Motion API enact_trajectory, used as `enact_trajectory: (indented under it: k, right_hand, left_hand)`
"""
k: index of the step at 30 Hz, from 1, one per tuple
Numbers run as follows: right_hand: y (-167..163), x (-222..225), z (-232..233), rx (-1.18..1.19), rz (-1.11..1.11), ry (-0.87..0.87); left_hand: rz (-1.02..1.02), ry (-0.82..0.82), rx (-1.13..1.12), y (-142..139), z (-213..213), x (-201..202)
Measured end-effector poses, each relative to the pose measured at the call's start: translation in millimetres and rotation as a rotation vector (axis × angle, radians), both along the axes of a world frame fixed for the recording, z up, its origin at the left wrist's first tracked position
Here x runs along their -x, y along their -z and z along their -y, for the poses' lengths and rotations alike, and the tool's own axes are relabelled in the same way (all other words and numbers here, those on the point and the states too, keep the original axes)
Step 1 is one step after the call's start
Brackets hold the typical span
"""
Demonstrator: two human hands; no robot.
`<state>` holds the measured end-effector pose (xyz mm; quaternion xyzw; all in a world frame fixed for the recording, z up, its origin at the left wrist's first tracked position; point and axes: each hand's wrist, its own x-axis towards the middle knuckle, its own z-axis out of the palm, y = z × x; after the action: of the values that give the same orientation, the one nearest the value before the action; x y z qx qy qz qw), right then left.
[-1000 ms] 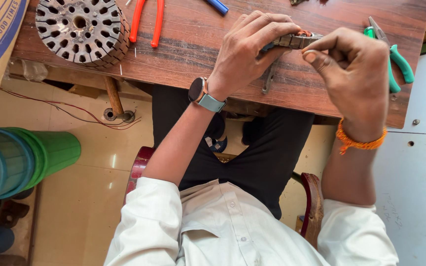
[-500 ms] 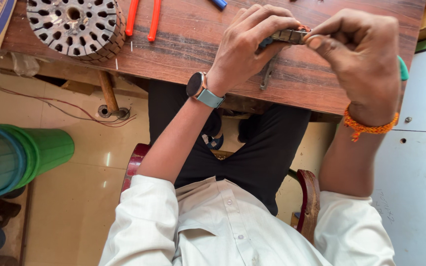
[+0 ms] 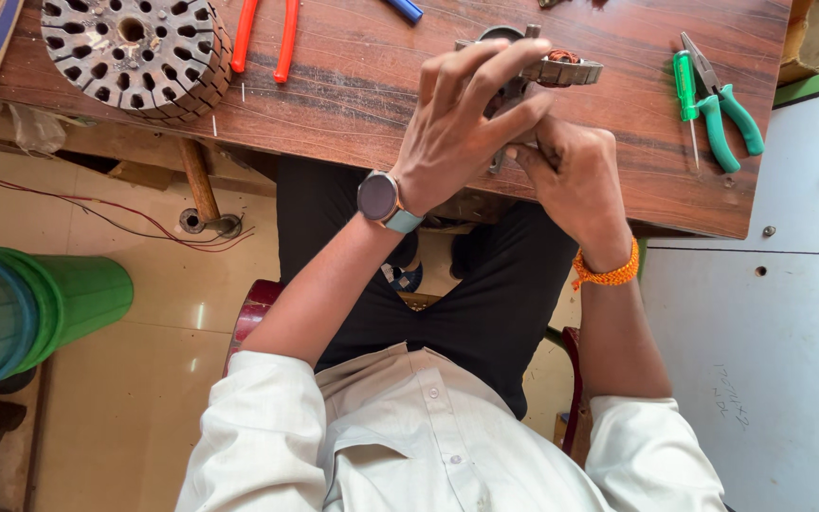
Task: The person works on a small electrical component clamped to a workbench, using fingers and a thin tool to adjust internal parts. The person repeatedly repositions the component and manipulates wires or contacts within it.
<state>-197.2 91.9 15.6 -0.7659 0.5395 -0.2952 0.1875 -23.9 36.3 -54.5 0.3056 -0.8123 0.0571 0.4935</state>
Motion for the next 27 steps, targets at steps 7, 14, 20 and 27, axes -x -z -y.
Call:
enact_trajectory:
  k: [7, 14, 20, 27]
  right_hand:
    - [-28.0, 10.4, -18.9, -0.029, 0.073, -0.051]
    - [-64.0, 4.6, 9.7, 0.195, -0.109, -0.078]
    - [-62.4, 1.5, 49.2, 0.265, -0.101, -0.252]
    - [-42.7, 18.4, 73.0, 0.063, -0.168, -0.044]
  left_hand:
    - [-0.019, -0.003, -0.042, 7.4, -8.5, -5.1]
    - [-0.345, -0.063, -0.301, 8.7, -10.4, 4.8]
    - [-0.498, -0.099, -0.404, 5.2, -20.5, 16.8]
    - [-0.603, -0.082, -0.463, 2.2, -20.0, 16.5]
